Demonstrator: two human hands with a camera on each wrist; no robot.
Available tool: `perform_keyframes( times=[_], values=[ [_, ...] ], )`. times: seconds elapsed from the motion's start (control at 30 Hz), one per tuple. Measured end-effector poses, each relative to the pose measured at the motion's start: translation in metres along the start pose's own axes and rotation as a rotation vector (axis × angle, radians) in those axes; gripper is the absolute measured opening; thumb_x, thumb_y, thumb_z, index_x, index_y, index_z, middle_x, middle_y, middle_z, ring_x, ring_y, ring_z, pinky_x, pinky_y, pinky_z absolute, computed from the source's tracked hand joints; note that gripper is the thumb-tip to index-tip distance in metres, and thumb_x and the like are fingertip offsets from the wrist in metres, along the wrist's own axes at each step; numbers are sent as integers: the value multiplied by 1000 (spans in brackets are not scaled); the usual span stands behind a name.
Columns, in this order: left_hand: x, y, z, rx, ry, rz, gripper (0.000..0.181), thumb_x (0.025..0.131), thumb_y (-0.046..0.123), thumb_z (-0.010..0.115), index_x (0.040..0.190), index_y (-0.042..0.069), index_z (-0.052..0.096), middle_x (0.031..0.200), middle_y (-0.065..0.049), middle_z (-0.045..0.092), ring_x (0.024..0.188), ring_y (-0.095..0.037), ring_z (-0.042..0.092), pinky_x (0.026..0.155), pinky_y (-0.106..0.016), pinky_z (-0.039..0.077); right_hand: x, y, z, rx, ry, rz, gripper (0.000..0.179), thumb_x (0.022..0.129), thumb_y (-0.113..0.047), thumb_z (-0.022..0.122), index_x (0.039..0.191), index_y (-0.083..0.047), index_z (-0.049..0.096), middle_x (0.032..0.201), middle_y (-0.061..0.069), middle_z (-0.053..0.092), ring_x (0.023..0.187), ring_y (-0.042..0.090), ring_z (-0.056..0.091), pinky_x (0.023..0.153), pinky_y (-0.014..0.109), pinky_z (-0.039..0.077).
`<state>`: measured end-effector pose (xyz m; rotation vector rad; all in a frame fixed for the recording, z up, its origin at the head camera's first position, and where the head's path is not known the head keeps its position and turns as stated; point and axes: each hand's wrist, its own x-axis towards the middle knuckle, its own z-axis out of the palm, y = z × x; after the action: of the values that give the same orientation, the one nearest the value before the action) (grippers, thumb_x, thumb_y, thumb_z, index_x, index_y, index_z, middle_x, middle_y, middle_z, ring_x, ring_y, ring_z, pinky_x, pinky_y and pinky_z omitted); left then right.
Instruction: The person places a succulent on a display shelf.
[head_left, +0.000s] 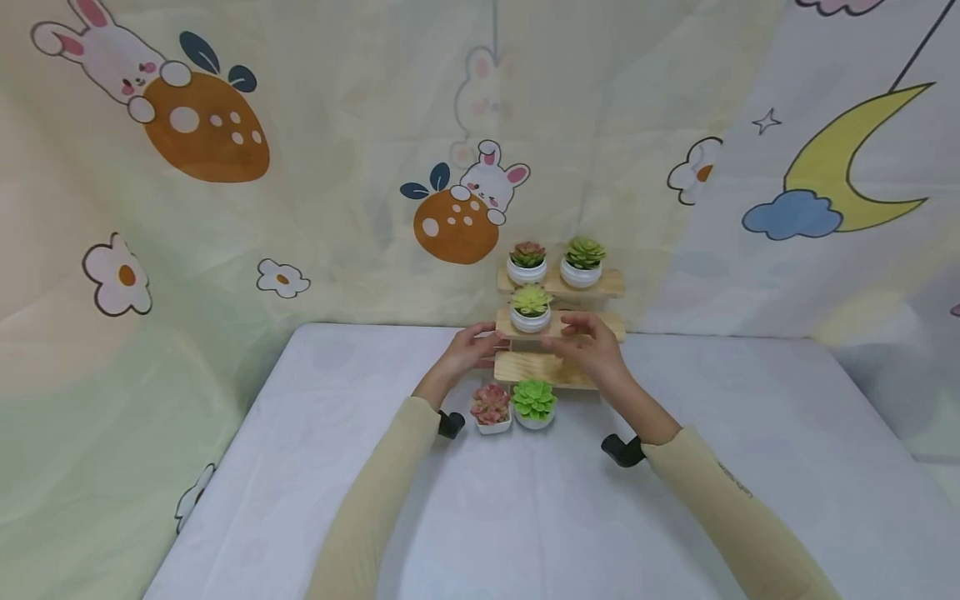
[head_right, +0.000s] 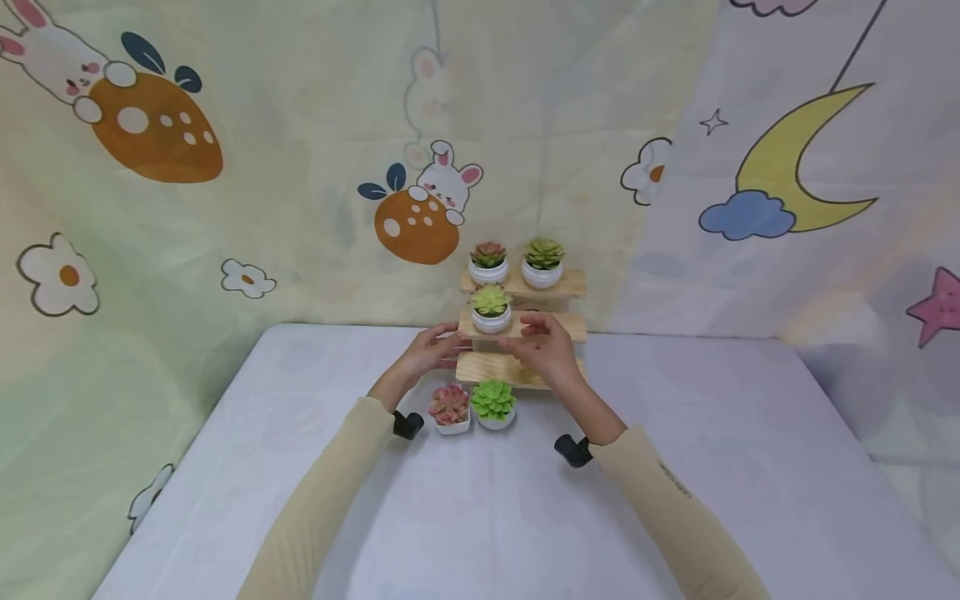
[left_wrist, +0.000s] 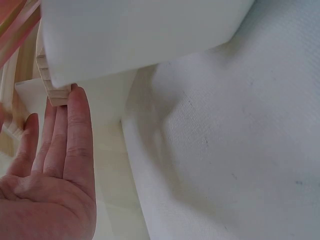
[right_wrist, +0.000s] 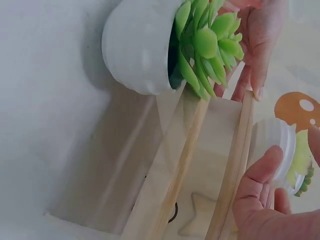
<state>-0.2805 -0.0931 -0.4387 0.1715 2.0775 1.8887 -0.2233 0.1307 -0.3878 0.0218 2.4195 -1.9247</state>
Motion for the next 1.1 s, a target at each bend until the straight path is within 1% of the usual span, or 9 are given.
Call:
perform_keyframes(
  times=[0.2,0.3,0.4,0.53,0.7,0.83,1.0,1.1],
  values=[
    [1,-2,-1,1,-4,-1,51,102,28,54,144,1,43,131,-23,59,122,-35,57,91,-45,55,-13,4,-4,-1,-30,16,59,89,-22,74,135,1,45,131,21,48,86,11,57,70,24,53],
    [0,-1,-1,0,1,-4,51,102,27,54,144,1,42,132,-24,59,122,-36,57,91,-45,55,-22,7,-4,15,-55,30,58,89,-20,74,135,2,45,130,21,47,78,9,58,67,24,53],
    [0,-1,-1,0,3,-1,51,102,27,54,145,1,42,131,-24,59,122,-36,57,91,-44,55,-31,12,-5,29,-79,22,57,89,-17,73,135,4,45,126,21,48,75,10,58,67,25,53],
    [0,-1,-1,2,-5,4,52,102,27,54,145,1,41,131,-24,59,122,-36,57,90,-43,55,-39,20,-8,24,-80,9,55,89,-16,73,133,5,47,122,19,51,75,10,58,69,26,54],
    [0,-1,0,8,2,-8,52,102,28,54,145,1,41,133,-24,57,122,-37,57,90,-44,55,-44,30,-10,14,-83,28,52,89,-16,73,130,4,49,117,17,53,72,9,58,65,26,54],
    [0,-1,-1,12,6,-11,53,102,28,54,146,1,40,136,-25,55,123,-38,56,90,-43,55,-49,37,-12,29,-99,50,49,90,-15,72,130,4,49,114,16,54,74,9,60,65,25,53],
    [0,-1,-1,17,5,-10,53,102,28,54,146,1,40,137,-25,53,123,-38,55,89,-43,56,-55,43,-13,33,-127,75,55,89,-19,73,132,3,47,120,18,57,77,9,63,67,27,53],
    [-1,0,-1,16,7,-11,54,102,28,54,146,1,40,137,-25,54,123,-38,55,89,-43,56,-58,48,-14,45,-154,81,56,89,-18,74,133,3,47,126,22,56,79,9,64,67,28,53]
  ],
)
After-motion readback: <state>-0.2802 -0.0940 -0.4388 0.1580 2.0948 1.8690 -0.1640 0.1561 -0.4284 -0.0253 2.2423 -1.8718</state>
